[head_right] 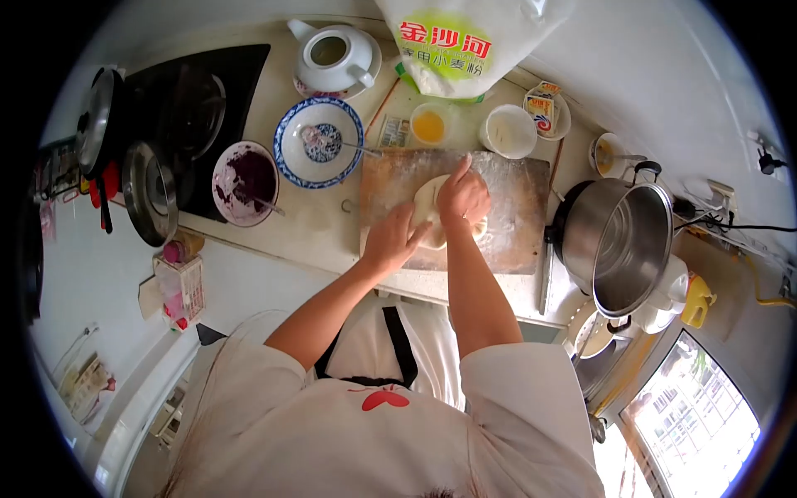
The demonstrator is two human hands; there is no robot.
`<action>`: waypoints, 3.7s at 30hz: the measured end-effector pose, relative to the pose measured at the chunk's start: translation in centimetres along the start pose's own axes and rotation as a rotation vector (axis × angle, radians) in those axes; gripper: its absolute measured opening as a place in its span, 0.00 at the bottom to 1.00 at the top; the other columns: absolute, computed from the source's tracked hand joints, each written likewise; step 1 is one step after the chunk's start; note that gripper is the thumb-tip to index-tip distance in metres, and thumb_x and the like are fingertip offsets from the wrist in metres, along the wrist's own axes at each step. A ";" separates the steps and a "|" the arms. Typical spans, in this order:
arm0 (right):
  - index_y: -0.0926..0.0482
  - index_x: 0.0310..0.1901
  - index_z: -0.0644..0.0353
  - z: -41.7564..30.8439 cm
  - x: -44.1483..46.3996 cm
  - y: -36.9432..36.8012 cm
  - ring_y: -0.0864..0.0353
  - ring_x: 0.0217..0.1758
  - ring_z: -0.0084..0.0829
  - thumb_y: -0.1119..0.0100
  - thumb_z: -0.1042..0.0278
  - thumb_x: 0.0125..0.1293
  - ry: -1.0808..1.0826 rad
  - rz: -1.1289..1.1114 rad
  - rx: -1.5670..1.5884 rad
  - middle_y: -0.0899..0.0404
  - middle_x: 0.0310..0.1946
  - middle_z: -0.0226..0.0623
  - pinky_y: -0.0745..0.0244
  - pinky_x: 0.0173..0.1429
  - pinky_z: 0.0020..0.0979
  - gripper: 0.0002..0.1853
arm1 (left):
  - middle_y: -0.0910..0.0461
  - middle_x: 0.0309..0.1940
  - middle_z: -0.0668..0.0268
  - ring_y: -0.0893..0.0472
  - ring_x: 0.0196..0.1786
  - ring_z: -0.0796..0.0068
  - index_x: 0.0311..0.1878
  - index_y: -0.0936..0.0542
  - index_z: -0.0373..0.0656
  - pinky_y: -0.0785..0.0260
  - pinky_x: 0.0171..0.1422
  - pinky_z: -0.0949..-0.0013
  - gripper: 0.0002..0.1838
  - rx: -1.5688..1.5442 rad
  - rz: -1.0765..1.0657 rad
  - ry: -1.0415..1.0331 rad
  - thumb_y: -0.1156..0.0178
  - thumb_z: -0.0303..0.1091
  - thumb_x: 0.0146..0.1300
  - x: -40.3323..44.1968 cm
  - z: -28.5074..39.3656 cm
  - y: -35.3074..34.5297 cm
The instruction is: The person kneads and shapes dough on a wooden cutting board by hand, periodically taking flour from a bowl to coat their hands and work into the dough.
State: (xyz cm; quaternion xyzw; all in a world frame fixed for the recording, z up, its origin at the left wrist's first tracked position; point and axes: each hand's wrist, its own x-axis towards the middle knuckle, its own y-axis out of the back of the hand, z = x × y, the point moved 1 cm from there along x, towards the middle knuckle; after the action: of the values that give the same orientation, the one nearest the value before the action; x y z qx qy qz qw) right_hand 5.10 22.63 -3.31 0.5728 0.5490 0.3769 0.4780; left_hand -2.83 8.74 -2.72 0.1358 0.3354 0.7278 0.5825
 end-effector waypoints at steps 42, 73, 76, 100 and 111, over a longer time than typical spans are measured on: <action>0.17 0.53 0.63 2.1 20.4 -3.5 0.21 0.62 0.51 0.48 0.71 0.65 0.625 -0.500 -0.401 0.19 0.57 0.51 0.27 0.65 0.45 0.18 | 0.20 0.46 0.54 0.19 0.51 0.51 0.59 0.28 0.40 0.28 0.57 0.56 0.32 -0.261 0.099 0.185 0.24 0.32 0.52 -1.8 0.8 0.7; 0.44 0.78 0.57 5.7 -13.7 0.4 0.58 0.85 0.40 0.51 0.62 0.72 0.901 -0.471 0.139 0.52 0.82 0.40 0.66 0.86 0.49 0.34 | 0.23 0.61 0.60 0.24 0.66 0.62 0.68 0.32 0.39 0.31 0.71 0.56 0.28 -1.609 0.128 0.532 0.39 0.38 0.69 -6.1 -0.6 8.3; 0.41 0.77 0.58 8.0 -13.8 2.3 0.54 0.84 0.42 0.51 0.66 0.73 0.738 -0.399 0.123 0.46 0.80 0.42 0.65 0.85 0.50 0.31 | 0.25 0.66 0.62 0.25 0.68 0.63 0.71 0.32 0.43 0.31 0.72 0.55 0.28 -1.660 0.039 0.529 0.40 0.42 0.72 -4.9 -0.4 8.0; 0.15 0.33 0.63 5.4 -3.1 3.4 0.17 0.34 0.51 0.47 0.53 0.72 -0.016 -0.335 0.318 0.16 0.32 0.52 0.23 0.43 0.45 0.21 | 0.29 0.59 0.53 0.31 0.62 0.49 0.55 0.27 0.39 0.43 0.67 0.47 0.15 0.207 0.586 0.105 0.46 0.35 0.68 3.0 2.8 -4.6; 0.31 0.67 0.58 2.8 -5.7 0.5 0.34 0.67 0.51 0.50 0.51 0.72 0.445 0.145 0.049 0.30 0.61 0.51 0.44 0.70 0.56 0.27 | 0.24 0.57 0.55 0.30 0.64 0.49 0.55 0.25 0.39 0.43 0.70 0.49 0.17 -0.130 0.392 -0.189 0.52 0.38 0.72 1.9 0.2 -3.0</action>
State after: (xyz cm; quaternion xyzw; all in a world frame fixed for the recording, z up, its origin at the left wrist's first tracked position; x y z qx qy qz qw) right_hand 7.23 16.61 -2.97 0.5249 0.6073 0.5137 0.3029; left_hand -1.03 10.90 -4.87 0.2281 0.1991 0.8312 0.4663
